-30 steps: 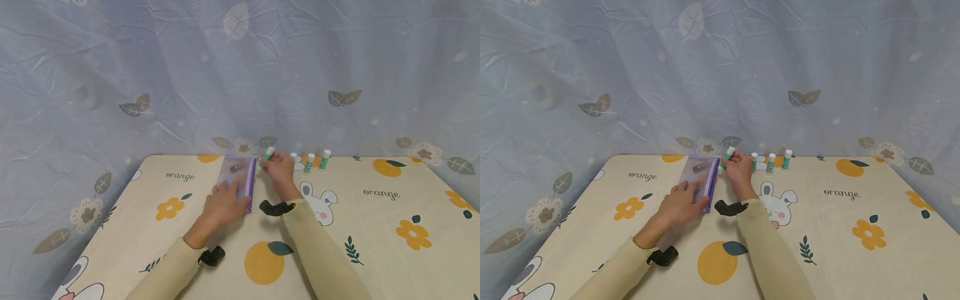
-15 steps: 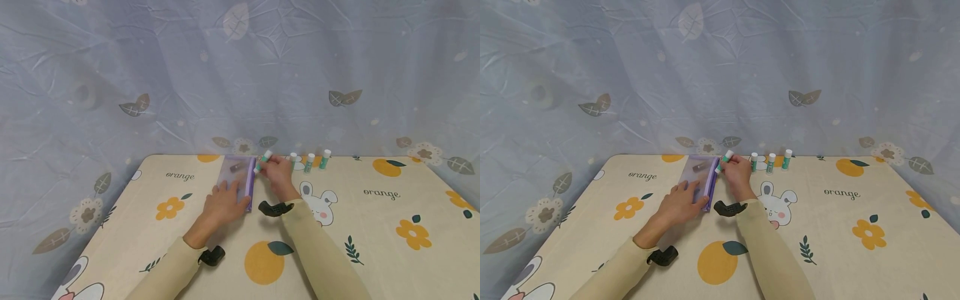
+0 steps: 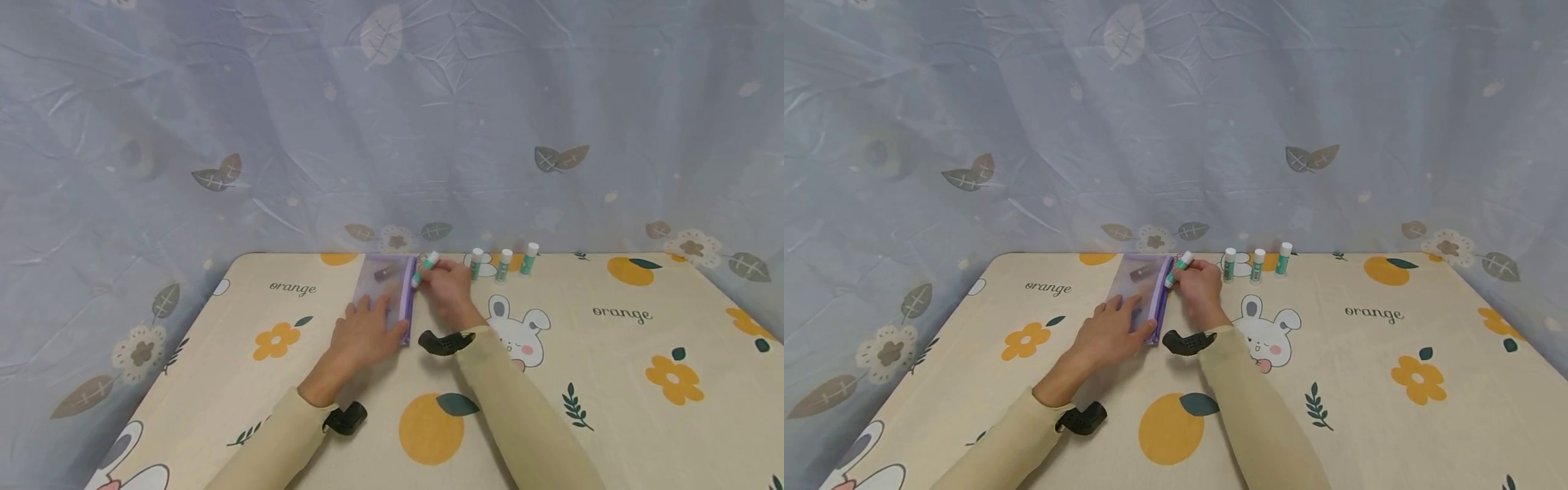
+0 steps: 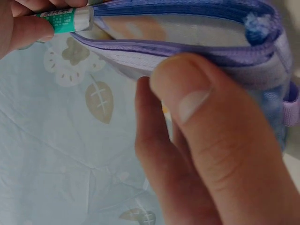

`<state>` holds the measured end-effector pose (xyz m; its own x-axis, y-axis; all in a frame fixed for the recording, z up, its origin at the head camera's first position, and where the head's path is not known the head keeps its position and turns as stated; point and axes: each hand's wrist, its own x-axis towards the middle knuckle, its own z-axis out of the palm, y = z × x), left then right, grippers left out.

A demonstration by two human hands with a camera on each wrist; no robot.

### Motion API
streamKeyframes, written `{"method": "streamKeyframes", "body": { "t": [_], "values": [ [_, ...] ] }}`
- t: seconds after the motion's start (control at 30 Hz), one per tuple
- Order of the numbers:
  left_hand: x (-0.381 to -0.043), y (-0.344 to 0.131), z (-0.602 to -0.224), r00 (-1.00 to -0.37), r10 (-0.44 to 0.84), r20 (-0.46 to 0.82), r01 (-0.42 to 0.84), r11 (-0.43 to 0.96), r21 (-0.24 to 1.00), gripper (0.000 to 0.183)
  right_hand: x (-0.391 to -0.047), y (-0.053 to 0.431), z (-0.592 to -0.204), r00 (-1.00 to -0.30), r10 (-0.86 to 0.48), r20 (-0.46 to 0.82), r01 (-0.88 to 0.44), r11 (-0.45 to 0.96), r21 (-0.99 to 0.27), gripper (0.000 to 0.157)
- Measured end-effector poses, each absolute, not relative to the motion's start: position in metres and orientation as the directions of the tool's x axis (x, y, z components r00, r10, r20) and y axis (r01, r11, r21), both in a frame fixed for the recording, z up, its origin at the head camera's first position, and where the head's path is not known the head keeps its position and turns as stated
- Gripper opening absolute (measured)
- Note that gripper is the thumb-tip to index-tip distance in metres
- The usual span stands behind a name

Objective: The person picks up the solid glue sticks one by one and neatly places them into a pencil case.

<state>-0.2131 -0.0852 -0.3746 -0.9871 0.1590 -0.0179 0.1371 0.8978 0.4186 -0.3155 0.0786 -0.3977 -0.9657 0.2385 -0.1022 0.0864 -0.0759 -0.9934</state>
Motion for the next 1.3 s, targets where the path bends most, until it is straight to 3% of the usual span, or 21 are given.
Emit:
{"method": "streamKeyframes", "body": {
  "t": [0.13, 0.47, 1.03, 1.3],
  "values": [
    [-0.214, -0.086, -0.376, -0.988, 0.156, -0.017, 0.134, 0.896, 0.424, 0.067, -0.314, 0.074, -0.398, -0.964, 0.233, -0.128, 0.107, -0.101, -0.989, 0.037],
    [-0.214, -0.086, -0.377, -0.988, 0.151, -0.015, 0.131, 0.897, 0.422, 0.067, -0.309, 0.067, -0.401, -0.953, 0.251, -0.167, 0.146, -0.099, -0.984, 0.065],
    [-0.215, -0.084, -0.376, -0.988, 0.153, -0.031, 0.126, 0.898, 0.422, 0.068, -0.307, 0.064, -0.401, -0.96, 0.209, -0.189, 0.158, -0.155, -0.975, 0.065],
    [-0.213, -0.084, -0.375, -0.988, 0.153, -0.03, 0.125, 0.894, 0.43, 0.069, -0.308, 0.063, -0.402, -0.956, 0.218, -0.198, 0.165, -0.16, -0.973, 0.051]
  ]
}}
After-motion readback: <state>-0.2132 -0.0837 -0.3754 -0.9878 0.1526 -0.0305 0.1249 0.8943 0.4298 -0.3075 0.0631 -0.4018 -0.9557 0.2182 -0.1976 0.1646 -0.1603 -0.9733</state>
